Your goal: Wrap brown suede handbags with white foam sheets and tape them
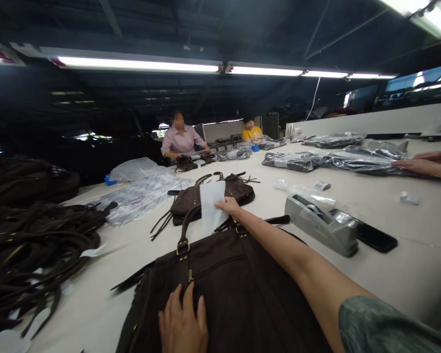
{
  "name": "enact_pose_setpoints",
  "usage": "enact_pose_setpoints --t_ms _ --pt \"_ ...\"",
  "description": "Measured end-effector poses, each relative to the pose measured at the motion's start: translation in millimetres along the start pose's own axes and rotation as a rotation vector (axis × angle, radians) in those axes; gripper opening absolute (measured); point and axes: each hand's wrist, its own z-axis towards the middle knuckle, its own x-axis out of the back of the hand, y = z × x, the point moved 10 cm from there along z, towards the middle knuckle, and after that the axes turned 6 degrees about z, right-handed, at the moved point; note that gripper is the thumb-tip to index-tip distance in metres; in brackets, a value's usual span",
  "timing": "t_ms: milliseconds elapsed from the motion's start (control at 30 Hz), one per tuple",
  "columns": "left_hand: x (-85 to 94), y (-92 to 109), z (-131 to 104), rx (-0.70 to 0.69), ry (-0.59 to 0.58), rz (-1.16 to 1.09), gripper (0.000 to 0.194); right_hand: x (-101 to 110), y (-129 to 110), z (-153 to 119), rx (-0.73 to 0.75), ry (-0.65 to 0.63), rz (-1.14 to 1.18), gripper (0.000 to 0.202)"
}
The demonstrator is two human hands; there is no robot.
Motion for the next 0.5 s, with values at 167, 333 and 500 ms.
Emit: enact_pose_setpoints --t_ms 167,333,500 --pt "-4.2 1.7 7.9 0.078 -0.25 -0.051 0.048 -4.5 -31.9 -23.9 0.034 -0.147 0.201 0.016" --pt "11.7 15.6 8.9 0.076 -0.289 -0.075 0.046 3.8 -75.6 -47.9 0.118 -0.186 0.279 0.025" --pt "13.7 18.5 10.7 0.082 -0.266 -0.194 0.044 -11.4 -58.1 -93.0 0.167 -0.344 -0.197 0.029"
